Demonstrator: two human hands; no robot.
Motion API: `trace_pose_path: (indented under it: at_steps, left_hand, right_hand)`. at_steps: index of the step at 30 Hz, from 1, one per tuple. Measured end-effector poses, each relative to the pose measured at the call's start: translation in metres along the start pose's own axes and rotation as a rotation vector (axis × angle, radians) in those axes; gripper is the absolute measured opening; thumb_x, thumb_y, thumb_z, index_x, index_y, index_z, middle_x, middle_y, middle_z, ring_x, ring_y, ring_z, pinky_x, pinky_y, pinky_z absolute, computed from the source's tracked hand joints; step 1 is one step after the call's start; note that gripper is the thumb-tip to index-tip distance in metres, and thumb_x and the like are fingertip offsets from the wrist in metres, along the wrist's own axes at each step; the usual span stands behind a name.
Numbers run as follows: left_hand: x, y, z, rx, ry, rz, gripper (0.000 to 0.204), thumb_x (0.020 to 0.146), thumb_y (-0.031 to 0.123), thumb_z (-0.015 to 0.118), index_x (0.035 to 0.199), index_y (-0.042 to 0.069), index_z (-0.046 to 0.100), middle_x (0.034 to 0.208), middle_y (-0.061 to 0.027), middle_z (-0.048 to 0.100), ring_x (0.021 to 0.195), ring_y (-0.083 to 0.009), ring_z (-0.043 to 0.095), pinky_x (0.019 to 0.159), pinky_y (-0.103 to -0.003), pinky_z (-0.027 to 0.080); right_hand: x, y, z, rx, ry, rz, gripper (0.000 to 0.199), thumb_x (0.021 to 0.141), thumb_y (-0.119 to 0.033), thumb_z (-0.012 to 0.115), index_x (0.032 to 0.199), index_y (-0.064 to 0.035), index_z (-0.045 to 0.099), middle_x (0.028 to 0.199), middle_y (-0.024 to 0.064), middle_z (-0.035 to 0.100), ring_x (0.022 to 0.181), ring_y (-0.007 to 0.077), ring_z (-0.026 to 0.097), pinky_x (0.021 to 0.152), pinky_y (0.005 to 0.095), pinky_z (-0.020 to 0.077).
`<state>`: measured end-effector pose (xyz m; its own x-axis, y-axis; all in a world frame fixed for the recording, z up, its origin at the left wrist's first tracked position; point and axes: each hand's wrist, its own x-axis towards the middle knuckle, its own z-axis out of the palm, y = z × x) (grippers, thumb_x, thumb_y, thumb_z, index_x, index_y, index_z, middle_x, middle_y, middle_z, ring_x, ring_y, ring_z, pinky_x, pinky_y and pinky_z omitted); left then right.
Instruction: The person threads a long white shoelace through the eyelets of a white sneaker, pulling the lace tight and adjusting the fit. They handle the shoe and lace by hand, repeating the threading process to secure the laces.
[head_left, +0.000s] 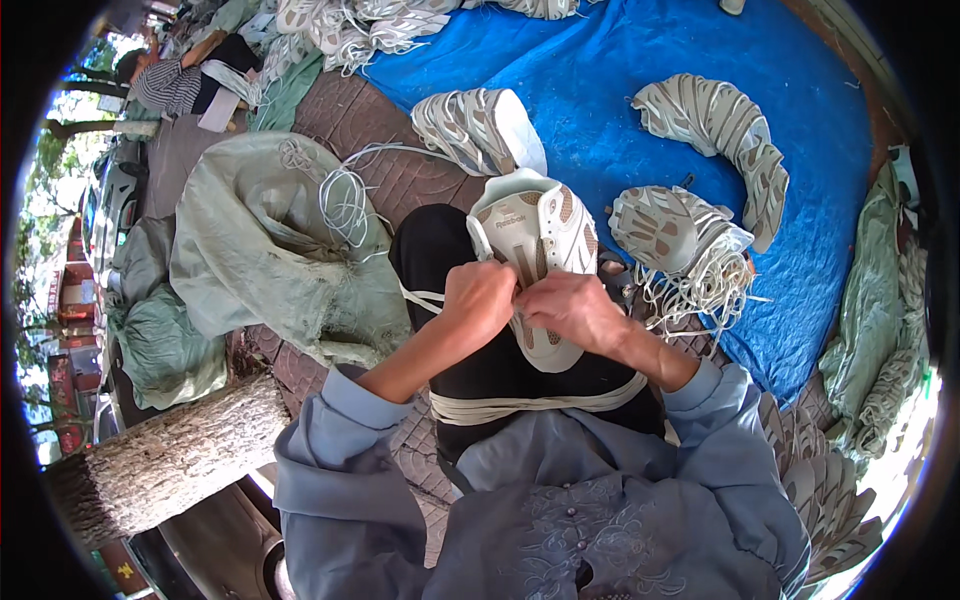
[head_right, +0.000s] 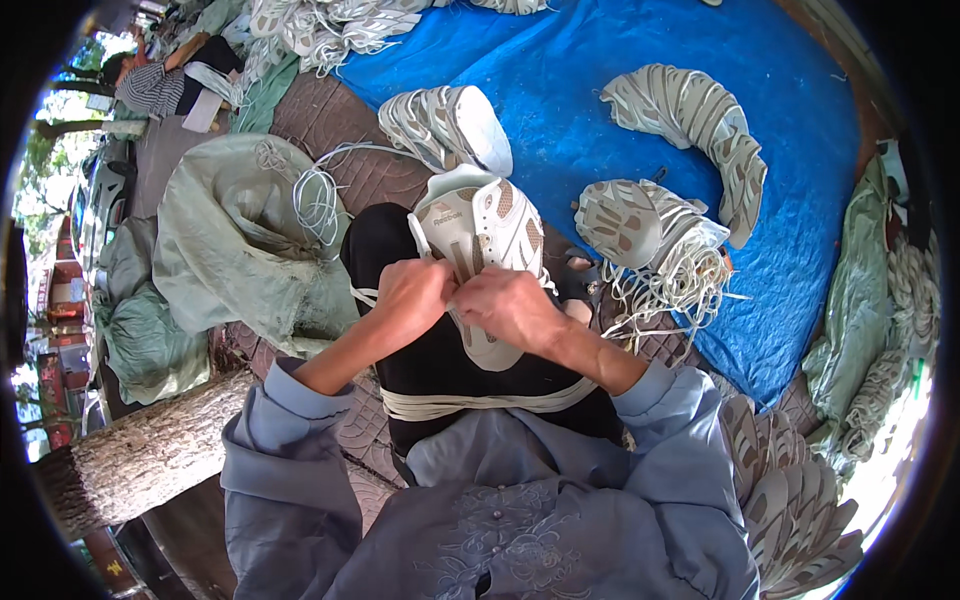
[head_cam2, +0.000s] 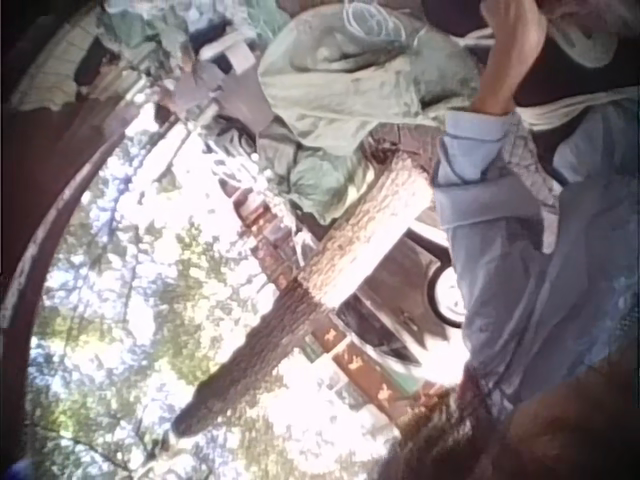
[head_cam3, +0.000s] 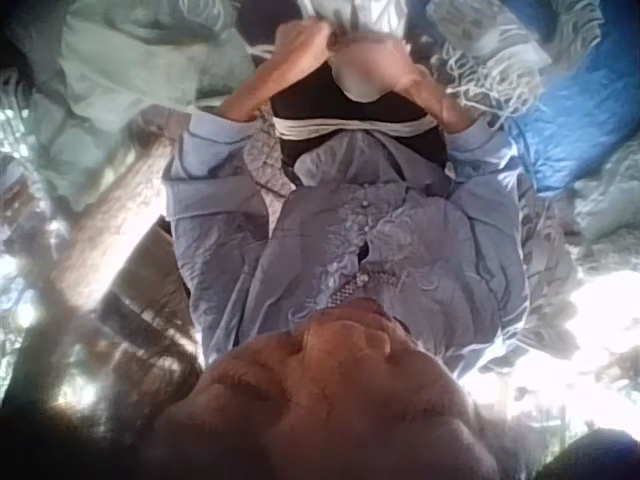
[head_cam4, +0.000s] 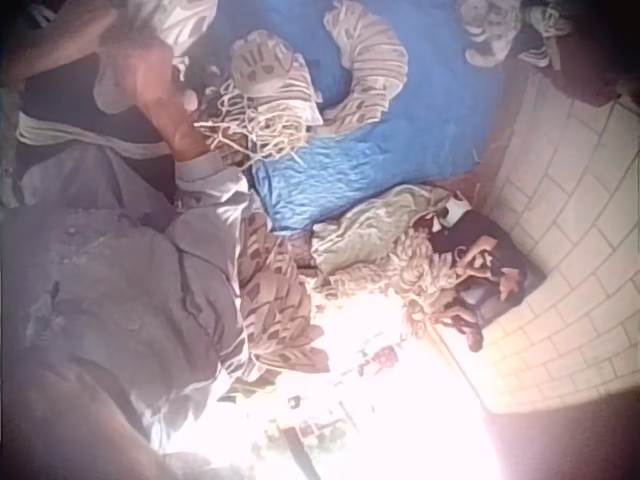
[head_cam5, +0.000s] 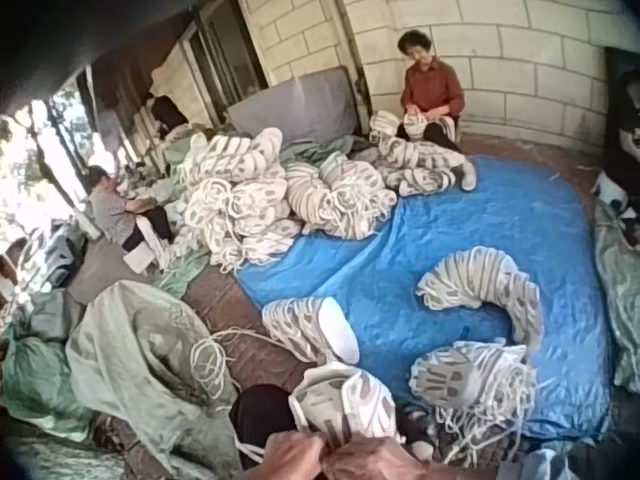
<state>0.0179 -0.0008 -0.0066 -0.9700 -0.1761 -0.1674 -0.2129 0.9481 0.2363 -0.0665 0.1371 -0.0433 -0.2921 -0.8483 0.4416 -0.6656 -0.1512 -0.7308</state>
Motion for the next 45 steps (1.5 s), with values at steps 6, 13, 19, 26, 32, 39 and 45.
trace_pose_path:
  at_steps: [6,13,19,26,32,39,45]
  left_hand:
    - [-0.005,0.003,0.010,0.018,0.255,0.019,0.010,0.065,0.009,0.060,0.064,0.004,0.052,0.058,-0.0121,0.055,0.056,-0.0286,0.057,0.049,-0.038,0.045]
    - [0.002,-0.001,0.005,0.064,0.066,-0.042,0.013,0.069,0.015,0.057,0.065,0.003,0.055,0.062,-0.0153,0.057,0.059,-0.0314,0.059,0.052,-0.040,0.045]
    - [0.010,0.003,0.005,-0.038,0.137,-0.249,0.015,0.070,0.017,0.058,0.064,0.003,0.057,0.063,-0.0181,0.058,0.060,-0.0319,0.059,0.054,-0.041,0.046]
    - [0.013,0.001,0.008,0.055,0.107,-0.199,0.011,0.069,0.013,0.057,0.065,0.003,0.057,0.060,-0.0160,0.058,0.059,-0.0316,0.060,0.053,-0.040,0.046]
    - [0.011,0.002,0.006,0.201,0.147,-0.054,0.013,0.071,0.015,0.056,0.064,0.003,0.057,0.059,-0.0164,0.057,0.057,-0.0315,0.059,0.052,-0.041,0.047]
    - [0.042,0.017,-0.020,0.059,0.408,0.157,0.015,0.078,0.012,0.052,0.070,0.000,0.049,0.060,-0.0160,0.055,0.061,-0.0334,0.058,0.054,-0.042,0.044]
    - [0.030,0.024,-0.015,-0.785,-0.033,-0.301,0.009,0.079,0.008,0.051,0.079,0.000,0.056,0.064,-0.0113,0.059,0.058,-0.0198,0.057,0.056,-0.029,0.045]
  right_hand:
    - [-0.009,-0.004,0.027,-0.101,-0.064,-0.060,0.008,0.056,-0.017,0.065,0.057,-0.0118,0.060,0.062,0.0003,0.054,0.071,0.0182,0.054,0.062,0.0303,0.0465]
    - [-0.005,-0.004,0.019,0.058,-0.149,-0.119,0.007,0.056,-0.017,0.064,0.061,-0.0134,0.062,0.067,-0.0013,0.057,0.072,0.0188,0.054,0.065,0.0295,0.0458]
    - [-0.001,0.004,0.009,-0.105,0.043,-0.045,0.007,0.058,-0.015,0.063,0.063,-0.0119,0.060,0.071,-0.0018,0.056,0.073,0.0173,0.052,0.067,0.0276,0.0458]
    - [-0.008,0.006,0.036,-0.041,0.059,-0.044,0.007,0.055,-0.016,0.064,0.058,-0.0124,0.060,0.062,-0.0020,0.054,0.074,0.0162,0.052,0.065,0.0281,0.0459]
    - [-0.010,0.003,0.037,-0.009,0.085,-0.122,0.006,0.054,-0.017,0.062,0.057,-0.0124,0.060,0.062,-0.0016,0.054,0.073,0.0168,0.052,0.068,0.0298,0.0456]
    - [-0.016,-0.001,0.026,0.105,0.003,-0.088,0.007,0.059,-0.015,0.065,0.064,-0.0106,0.063,0.065,-0.0003,0.057,0.073,0.0174,0.055,0.069,0.0295,0.0453]
    - [-0.030,0.020,-0.026,0.219,0.171,0.357,0.014,0.064,-0.006,0.067,0.076,-0.0015,0.065,0.072,0.0097,0.062,0.065,0.0185,0.060,0.059,0.0289,0.0471]
